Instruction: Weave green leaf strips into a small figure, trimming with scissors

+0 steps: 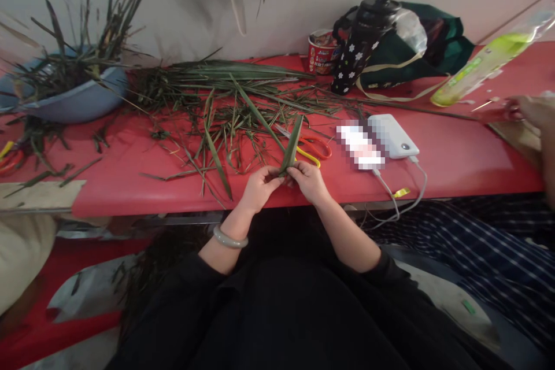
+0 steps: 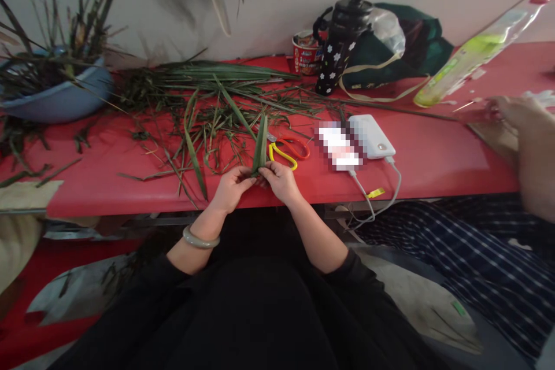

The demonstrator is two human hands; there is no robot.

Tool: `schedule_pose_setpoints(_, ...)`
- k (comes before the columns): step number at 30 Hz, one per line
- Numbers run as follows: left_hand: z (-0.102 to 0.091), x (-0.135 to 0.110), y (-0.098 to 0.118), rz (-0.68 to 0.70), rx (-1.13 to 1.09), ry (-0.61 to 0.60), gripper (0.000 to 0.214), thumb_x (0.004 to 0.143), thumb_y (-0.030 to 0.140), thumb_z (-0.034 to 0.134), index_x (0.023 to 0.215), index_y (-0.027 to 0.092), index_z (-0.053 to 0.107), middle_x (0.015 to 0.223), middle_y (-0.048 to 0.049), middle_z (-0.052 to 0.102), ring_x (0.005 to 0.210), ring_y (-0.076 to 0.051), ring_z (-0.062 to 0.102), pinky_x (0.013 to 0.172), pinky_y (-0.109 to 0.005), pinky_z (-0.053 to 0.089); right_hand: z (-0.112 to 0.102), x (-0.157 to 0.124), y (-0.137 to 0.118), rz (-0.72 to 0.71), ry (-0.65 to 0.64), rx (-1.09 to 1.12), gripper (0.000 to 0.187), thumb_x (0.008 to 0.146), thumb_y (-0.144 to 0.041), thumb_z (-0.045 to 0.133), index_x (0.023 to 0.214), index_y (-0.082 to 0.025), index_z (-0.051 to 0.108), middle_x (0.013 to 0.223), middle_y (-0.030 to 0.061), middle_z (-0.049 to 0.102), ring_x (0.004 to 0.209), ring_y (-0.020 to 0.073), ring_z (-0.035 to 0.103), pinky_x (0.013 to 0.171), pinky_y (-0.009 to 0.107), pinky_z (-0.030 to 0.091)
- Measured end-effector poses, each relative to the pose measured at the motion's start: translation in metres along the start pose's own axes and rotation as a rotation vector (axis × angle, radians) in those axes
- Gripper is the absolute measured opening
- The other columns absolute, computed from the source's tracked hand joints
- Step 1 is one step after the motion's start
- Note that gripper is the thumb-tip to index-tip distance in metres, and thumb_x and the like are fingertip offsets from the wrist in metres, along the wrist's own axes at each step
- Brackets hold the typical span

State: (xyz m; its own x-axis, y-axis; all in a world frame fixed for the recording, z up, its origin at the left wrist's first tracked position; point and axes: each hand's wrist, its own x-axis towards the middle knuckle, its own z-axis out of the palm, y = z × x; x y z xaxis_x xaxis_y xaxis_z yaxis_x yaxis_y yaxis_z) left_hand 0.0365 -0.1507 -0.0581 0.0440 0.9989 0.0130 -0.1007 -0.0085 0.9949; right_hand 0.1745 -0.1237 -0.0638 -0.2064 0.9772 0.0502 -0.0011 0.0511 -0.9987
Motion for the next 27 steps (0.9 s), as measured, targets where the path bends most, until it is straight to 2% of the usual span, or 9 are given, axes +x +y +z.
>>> schedule_pose_setpoints(4,0.002,-0.003,0.001,0.045,0.084,0.063,0.019,0.064,0.028,0.064,0.079,0.017,0.062,0.073,-0.0017,0.065,0.067,-0.012,0.059,0.069,-0.027,0.046,-0.002,0.001,-0.001,0.004,-0.077,0.021,0.023,0.074,-0.038,0.052,0.068,-0.016,0.052,0.052,-0.0022,0.057,0.042,0.0080,0.051,0.044,0.021,0.045)
schedule_pose_setpoints(7,0.005,-0.005,0.001,0.039,0.094,0.117,0.018,0.065,0.030,0.063,0.076,0.016,0.061,0.067,-0.0011,0.064,0.061,-0.012,0.059,0.064,-0.026,0.047,-0.002,-0.001,-0.003,0.006,-0.116,-0.033,0.023,0.076,-0.037,0.051,0.066,-0.016,0.051,0.052,-0.0018,0.057,0.043,0.0082,0.051,0.045,0.022,0.044)
schedule_pose_setpoints(10,0.007,-0.006,-0.001,0.054,0.096,0.169,0.016,0.067,0.031,0.061,0.073,0.016,0.060,0.060,-0.0002,0.062,0.057,-0.012,0.058,0.061,-0.026,0.046,0.001,-0.005,-0.005,-0.044,-0.089,-0.124,0.019,0.078,-0.033,0.048,0.070,-0.017,0.052,0.057,-0.0012,0.059,0.049,0.0098,0.054,0.050,0.023,0.046)
schedule_pose_setpoints(15,0.009,-0.002,-0.005,0.045,-0.020,0.235,0.014,0.066,0.027,0.062,0.073,0.015,0.058,0.063,0.0016,0.060,0.055,-0.009,0.056,0.059,-0.024,0.046,0.003,-0.010,-0.005,-0.184,-0.033,-0.337,0.012,0.077,-0.028,0.051,0.075,-0.017,0.056,0.067,0.0007,0.062,0.061,0.0129,0.058,0.059,0.025,0.046)
schedule_pose_setpoints(21,0.008,0.001,-0.007,0.026,-0.064,0.192,0.015,0.066,0.026,0.062,0.074,0.014,0.057,0.062,0.0024,0.059,0.055,-0.009,0.056,0.058,-0.023,0.047,0.004,-0.009,-0.005,-0.197,-0.014,-0.379,0.011,0.077,-0.024,0.051,0.071,-0.017,0.057,0.066,0.0004,0.064,0.060,0.0125,0.059,0.058,0.024,0.045)
schedule_pose_setpoints(24,0.008,0.001,-0.008,0.073,-0.068,0.191,0.020,0.067,0.026,0.061,0.083,0.016,0.055,0.070,0.0014,0.060,0.061,-0.009,0.058,0.060,-0.023,0.048,0.004,-0.008,-0.004,-0.150,0.001,-0.347,0.011,0.076,-0.025,0.051,0.071,-0.017,0.058,0.064,0.0002,0.063,0.058,0.0125,0.059,0.056,0.024,0.046)
schedule_pose_setpoints(27,0.008,-0.002,-0.008,0.130,0.030,0.186,0.019,0.069,0.026,0.059,0.085,0.017,0.054,0.071,0.0007,0.059,0.060,-0.009,0.057,0.059,-0.023,0.048,0.003,-0.005,0.000,-0.096,0.003,-0.289,0.011,0.075,-0.026,0.052,0.076,-0.017,0.058,0.062,-0.0001,0.063,0.056,0.0126,0.058,0.056,0.025,0.047)
